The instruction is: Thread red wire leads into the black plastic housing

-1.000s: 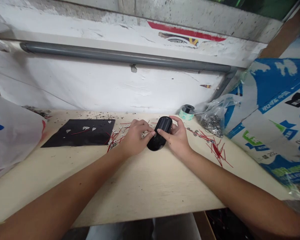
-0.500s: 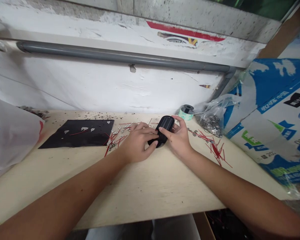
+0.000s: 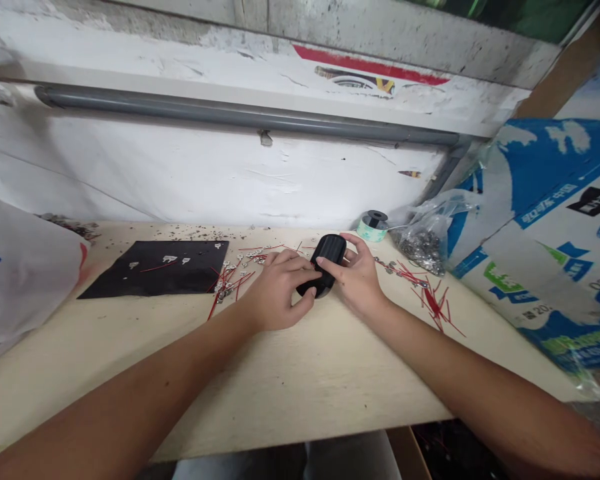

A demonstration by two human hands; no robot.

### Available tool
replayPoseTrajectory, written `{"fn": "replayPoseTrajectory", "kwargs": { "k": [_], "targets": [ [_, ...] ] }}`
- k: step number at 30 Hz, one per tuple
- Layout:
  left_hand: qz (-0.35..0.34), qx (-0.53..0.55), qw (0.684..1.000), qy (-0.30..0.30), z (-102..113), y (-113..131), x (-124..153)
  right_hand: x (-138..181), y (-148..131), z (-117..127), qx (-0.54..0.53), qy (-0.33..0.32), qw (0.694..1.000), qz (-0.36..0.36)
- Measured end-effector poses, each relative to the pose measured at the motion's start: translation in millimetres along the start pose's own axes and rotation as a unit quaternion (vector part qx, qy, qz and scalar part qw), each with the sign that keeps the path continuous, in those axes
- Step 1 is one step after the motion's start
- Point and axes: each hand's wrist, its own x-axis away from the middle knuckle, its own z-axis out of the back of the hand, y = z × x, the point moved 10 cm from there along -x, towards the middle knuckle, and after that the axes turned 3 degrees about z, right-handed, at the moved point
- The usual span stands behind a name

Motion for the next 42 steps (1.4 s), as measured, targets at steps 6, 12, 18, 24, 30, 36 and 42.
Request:
{"fn": "replayPoseTrajectory", "kwargs": {
  "k": [6, 12, 18, 24, 30, 36, 42],
  "targets": [
    [0.012, 0.054, 0.996, 0.076, 16.9, -6.2, 1.3, 1.3, 5.3, -4.7, -0.008, -0.019, 1.000, -0.024],
    [0.112, 0.078, 0.974, 0.181, 37.9, -40.8, 8.2, 3.8, 9.9, -8.0, -0.053, -0.019, 0.997, -0.051],
    [0.198, 0.190, 0.955, 0.112, 10.0, -69.1, 9.2, 9.3, 9.4, -18.6, -0.102, -0.046, 0.990, -0.090],
    [0.227, 0.321, 0.919, 0.042, -11.2, -64.4, 6.0, 12.4, 11.7, -31.9, -0.081, -0.108, 0.988, -0.080],
    [0.253, 0.433, 0.864, 0.046, -25.1, -79.3, 8.8, 14.1, 11.8, -33.7, -0.030, -0.135, 0.989, -0.052],
    [0.302, 0.501, 0.807, 0.081, -25.3, -96.5, 12.0, 2.5, 10.1, -29.9, 0.001, -0.148, 0.988, -0.046],
    [0.441, 0.545, 0.686, 0.193, -21.2, -128.0, 37.5, -21.3, -28.4, 1.3, 0.295, -0.098, 0.936, 0.166]
  ]
}}
